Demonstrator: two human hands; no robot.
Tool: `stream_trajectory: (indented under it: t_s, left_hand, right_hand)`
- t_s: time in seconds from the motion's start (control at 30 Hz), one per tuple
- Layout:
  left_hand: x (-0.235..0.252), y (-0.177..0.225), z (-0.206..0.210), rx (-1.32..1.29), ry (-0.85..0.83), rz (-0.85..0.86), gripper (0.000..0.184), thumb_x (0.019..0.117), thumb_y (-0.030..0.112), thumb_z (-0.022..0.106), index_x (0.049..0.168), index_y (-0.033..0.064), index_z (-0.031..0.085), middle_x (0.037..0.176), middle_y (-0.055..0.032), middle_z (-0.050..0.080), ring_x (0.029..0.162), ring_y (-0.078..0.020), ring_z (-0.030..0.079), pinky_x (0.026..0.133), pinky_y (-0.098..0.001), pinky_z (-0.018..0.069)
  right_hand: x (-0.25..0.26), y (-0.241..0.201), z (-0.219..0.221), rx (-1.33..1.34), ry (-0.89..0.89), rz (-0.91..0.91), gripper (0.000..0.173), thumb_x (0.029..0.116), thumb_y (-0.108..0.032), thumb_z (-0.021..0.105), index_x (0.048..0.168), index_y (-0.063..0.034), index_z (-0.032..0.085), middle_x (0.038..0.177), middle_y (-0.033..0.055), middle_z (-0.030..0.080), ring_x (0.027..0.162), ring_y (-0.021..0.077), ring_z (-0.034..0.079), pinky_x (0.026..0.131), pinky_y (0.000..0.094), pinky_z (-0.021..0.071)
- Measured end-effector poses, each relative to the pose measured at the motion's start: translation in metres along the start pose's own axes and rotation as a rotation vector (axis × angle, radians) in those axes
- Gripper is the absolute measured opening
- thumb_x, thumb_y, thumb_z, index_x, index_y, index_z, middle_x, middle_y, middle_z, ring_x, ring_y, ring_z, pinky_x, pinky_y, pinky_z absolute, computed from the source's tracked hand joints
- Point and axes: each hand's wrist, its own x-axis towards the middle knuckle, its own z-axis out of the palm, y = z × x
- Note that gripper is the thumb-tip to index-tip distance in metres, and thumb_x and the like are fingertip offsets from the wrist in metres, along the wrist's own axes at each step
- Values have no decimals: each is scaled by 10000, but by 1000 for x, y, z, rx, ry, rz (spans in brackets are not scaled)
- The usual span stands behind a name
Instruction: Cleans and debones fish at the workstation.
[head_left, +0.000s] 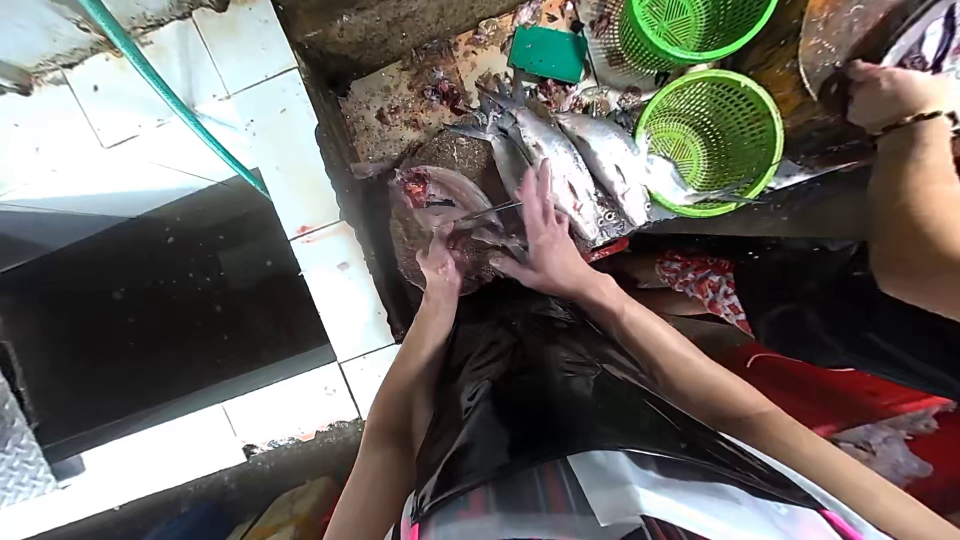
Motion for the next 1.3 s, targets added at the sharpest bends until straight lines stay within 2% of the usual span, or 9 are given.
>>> stream_trajectory:
  t_s: [0.13, 0.2, 0.33, 0.4, 0.47, 0.63, 0.87, 1.0, 1.3]
  left_hand:
    - [4, -2, -13, 109, -92, 101, 127, 1001, 77, 596, 1073, -23, 626, 913, -135, 706, 796, -247, 714, 753, -435, 630]
    - [2, -3, -18, 158, -100, 131, 102, 1003, 92, 572, 983, 15, 636, 829, -87, 691, 714, -193, 683, 679, -372, 608]
    - [1, 2, -28, 61, -123, 44, 131, 1008, 84, 547, 1110, 14, 587, 930, -105, 671, 817, -217, 681, 767, -411, 607]
    - [0, 5, -35, -1, -125, -10, 191, 1028, 95, 533, 1198, 14, 569, 1007, -122, 680, 885, -240, 696, 833, -435, 610]
    - [0, 7, -38, 3, -110, -26, 204, 1021, 73, 557, 1201, -21, 578, 1018, -153, 687, 888, -272, 706, 847, -457, 616]
    - [-2, 11, -53, 189, -131, 25, 186, 995, 54, 623, 1158, -33, 603, 992, -134, 713, 852, -238, 723, 802, -434, 629]
    - [9, 39, -58, 513, -125, 11, 466, 789, -81, 783, 1215, -61, 596, 1119, -182, 693, 940, -251, 713, 819, -420, 627]
    - [26, 56, -51, 464, 23, -6, 189, 943, 82, 679, 1098, -14, 626, 945, -104, 670, 791, -186, 666, 726, -368, 597]
    - [23, 45, -43, 239, -102, 57, 133, 1005, 94, 597, 1086, -10, 619, 956, -109, 686, 845, -203, 691, 798, -397, 604]
  right_hand:
    - [3, -1, 0, -479, -70, 29, 1046, 828, -476, 755, 1669, -276, 166, 1713, 238, 2, 1231, 445, 575, 903, 743, 406]
    - [7, 6, -1, -431, -88, 71, 971, 872, -455, 727, 1662, -321, 178, 1689, 190, 199, 1193, 428, 605, 916, 761, 398]
    - [4, 18, -3, 405, 67, 237, 705, 985, -137, 608, 1619, -97, 302, 1225, 87, 728, 818, 165, 714, 704, 372, 605]
    - [-3, 17, -1, 898, 126, 188, 922, 939, -35, 587, 1666, -140, 30, 1566, 165, 460, 1117, 291, 685, 841, 468, 629]
    - [-3, 11, -3, 582, 37, 5, 1111, 846, -39, 690, 1645, -83, -80, 1716, 159, 128, 1398, 320, 512, 1048, 479, 564]
    - [-7, -16, -3, -583, -342, -113, 810, 859, -45, 651, 1579, -334, 416, 1421, 156, 590, 1009, 386, 669, 859, 676, 439]
    - [-14, 5, -16, -125, -592, 158, 231, 812, -245, 788, 1031, -170, 768, 831, 11, 721, 753, 187, 687, 710, 502, 579]
    - [-13, 1, -11, 344, -471, 265, 341, 816, -273, 815, 1125, -132, 790, 803, -26, 752, 654, 71, 682, 641, 347, 610]
    - [13, 10, 20, 284, -467, 337, 281, 809, -358, 785, 1034, -194, 819, 791, -21, 756, 702, 100, 699, 705, 447, 600]
